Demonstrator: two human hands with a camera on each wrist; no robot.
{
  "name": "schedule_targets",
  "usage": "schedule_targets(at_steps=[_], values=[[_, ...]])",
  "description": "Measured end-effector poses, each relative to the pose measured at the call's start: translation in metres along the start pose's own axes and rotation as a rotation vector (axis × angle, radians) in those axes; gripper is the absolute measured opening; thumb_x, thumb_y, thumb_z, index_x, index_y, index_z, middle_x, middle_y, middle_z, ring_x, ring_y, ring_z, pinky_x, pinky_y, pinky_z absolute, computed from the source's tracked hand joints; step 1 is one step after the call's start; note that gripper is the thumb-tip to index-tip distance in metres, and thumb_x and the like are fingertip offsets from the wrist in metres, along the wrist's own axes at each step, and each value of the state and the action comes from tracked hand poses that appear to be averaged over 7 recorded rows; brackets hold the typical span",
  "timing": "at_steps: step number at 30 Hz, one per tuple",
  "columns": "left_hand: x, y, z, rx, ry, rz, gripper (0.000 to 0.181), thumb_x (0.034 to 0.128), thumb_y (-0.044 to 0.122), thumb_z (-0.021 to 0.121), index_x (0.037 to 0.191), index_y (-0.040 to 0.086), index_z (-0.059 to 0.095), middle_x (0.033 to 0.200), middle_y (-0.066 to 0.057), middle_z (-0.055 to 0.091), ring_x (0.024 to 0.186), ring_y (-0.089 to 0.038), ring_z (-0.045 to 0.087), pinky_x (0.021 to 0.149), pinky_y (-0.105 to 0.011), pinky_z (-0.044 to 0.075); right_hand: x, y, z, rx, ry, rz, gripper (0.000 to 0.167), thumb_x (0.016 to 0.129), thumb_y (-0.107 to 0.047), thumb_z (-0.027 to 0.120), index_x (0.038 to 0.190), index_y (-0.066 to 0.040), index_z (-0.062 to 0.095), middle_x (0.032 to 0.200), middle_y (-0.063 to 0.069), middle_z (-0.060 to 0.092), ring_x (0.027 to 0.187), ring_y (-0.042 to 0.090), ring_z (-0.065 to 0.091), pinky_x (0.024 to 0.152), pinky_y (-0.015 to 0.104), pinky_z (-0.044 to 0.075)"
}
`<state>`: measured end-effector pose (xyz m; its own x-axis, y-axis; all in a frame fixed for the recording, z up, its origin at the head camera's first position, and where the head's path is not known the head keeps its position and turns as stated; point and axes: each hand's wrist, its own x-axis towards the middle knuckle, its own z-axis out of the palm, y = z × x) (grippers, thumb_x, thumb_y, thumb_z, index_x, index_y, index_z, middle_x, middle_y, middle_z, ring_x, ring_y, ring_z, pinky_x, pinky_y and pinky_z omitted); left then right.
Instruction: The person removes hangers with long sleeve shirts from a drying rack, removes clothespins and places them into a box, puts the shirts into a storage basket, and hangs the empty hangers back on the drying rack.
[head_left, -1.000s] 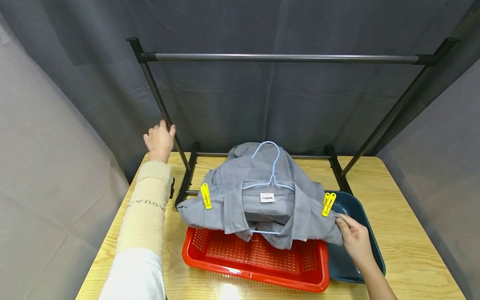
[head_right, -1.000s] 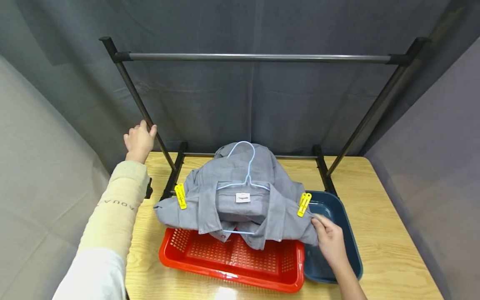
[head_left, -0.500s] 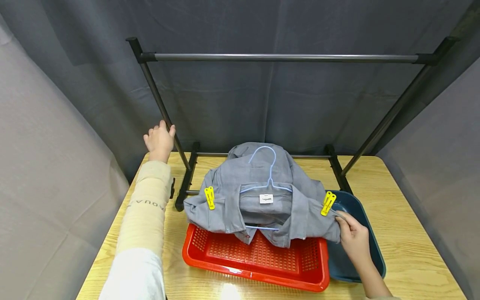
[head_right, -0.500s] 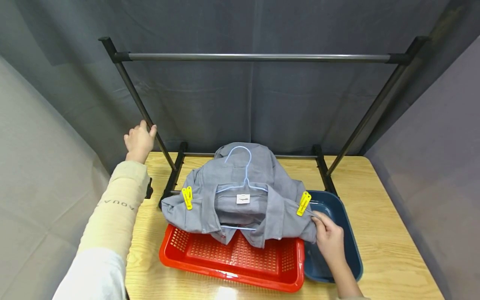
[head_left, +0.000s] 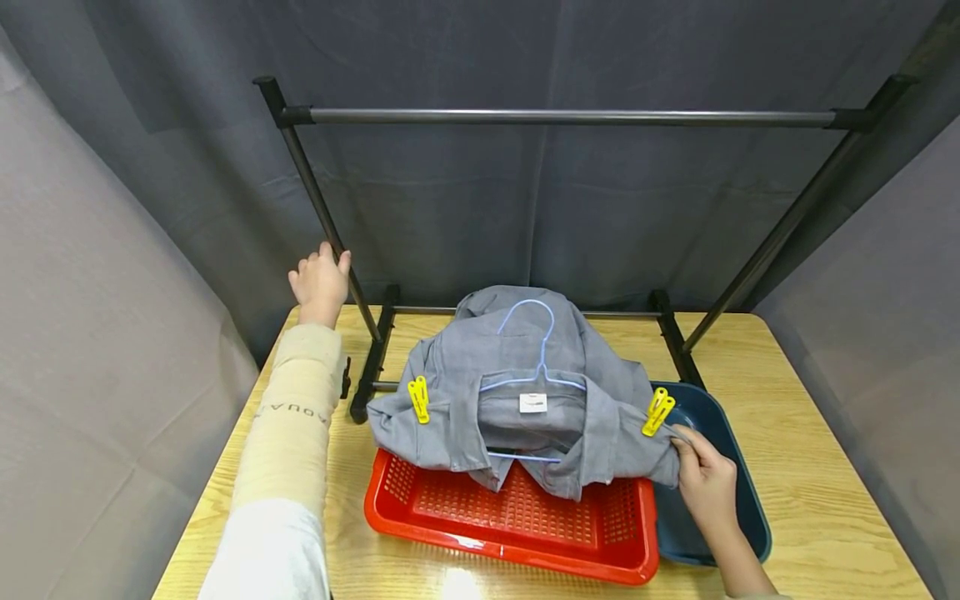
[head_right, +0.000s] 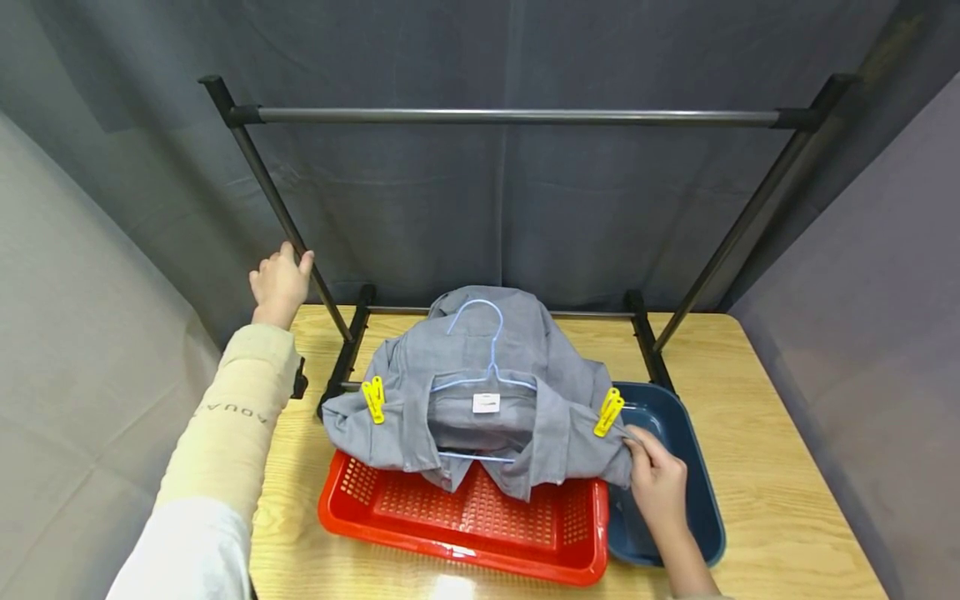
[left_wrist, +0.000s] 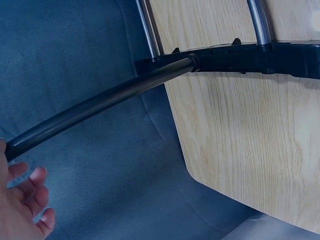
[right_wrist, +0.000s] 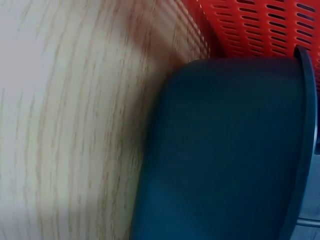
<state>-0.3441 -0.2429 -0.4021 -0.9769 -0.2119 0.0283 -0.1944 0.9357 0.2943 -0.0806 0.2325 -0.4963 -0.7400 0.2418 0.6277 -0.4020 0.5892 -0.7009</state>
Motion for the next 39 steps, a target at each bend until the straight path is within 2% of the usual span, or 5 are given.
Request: schedule_targets(at_steps=[5,13,20,28,39], values=[[-0.001,0.001,0.000,-0.021,0.010,0.000,0.054,0.0984,0.043,0.028,0.135,0.004,0.034,0.125,-0.023,0.048,0.114,-0.040,0.042,0.093,-0.053,0.029,-0.006,0.017,0.000,0.001,-0.016,0.033,0.031,0.070,0.026,0.058,0.089,0.004,0.068,0.086,0.005,0.068,0.085,-0.012,0.056,0.076,0.004,0.041],[-0.003,0.002,-0.002,-0.060,0.018,0.000,0.056,0.0970,0.044,0.032,0.134,0.002,0.034,0.127,-0.024,0.045,0.116,-0.041,0.040,0.093,-0.053,0.028,-0.007,0.020,-0.001,-0.005,-0.025,0.051,0.030,0.074,0.022,0.058,0.092,0.001,0.069,0.089,0.006,0.069,0.086,-0.011,0.057,0.078,0.005,0.041],[-0.013,0.008,-0.004,-0.177,0.180,0.051,0.049,0.0938,0.038,0.044,0.121,-0.002,0.039,0.116,-0.023,0.046,0.108,-0.039,0.042,0.088,-0.051,0.032,-0.008,0.021,0.001,0.007,-0.008,0.042,0.032,0.072,0.023,0.059,0.092,0.001,0.069,0.088,0.001,0.069,0.086,-0.012,0.056,0.077,0.004,0.041],[-0.040,0.020,-0.004,-0.253,0.413,0.249,0.021,0.0922,0.023,0.049,0.092,0.002,0.049,0.092,-0.016,0.048,0.086,-0.034,0.044,0.077,-0.046,0.033,-0.009,0.024,0.001,0.011,-0.002,0.032,0.031,0.071,0.025,0.059,0.090,0.002,0.069,0.087,0.005,0.069,0.085,-0.011,0.057,0.076,0.005,0.041],[-0.086,0.028,0.001,-0.316,0.490,0.675,0.011,0.0880,0.013,0.054,0.086,0.003,0.058,0.081,-0.011,0.056,0.075,-0.028,0.049,0.070,-0.044,0.038,-0.008,0.021,0.000,0.021,0.004,0.035,0.029,0.073,0.023,0.059,0.091,0.003,0.069,0.087,0.003,0.069,0.085,-0.010,0.057,0.077,0.005,0.041]])
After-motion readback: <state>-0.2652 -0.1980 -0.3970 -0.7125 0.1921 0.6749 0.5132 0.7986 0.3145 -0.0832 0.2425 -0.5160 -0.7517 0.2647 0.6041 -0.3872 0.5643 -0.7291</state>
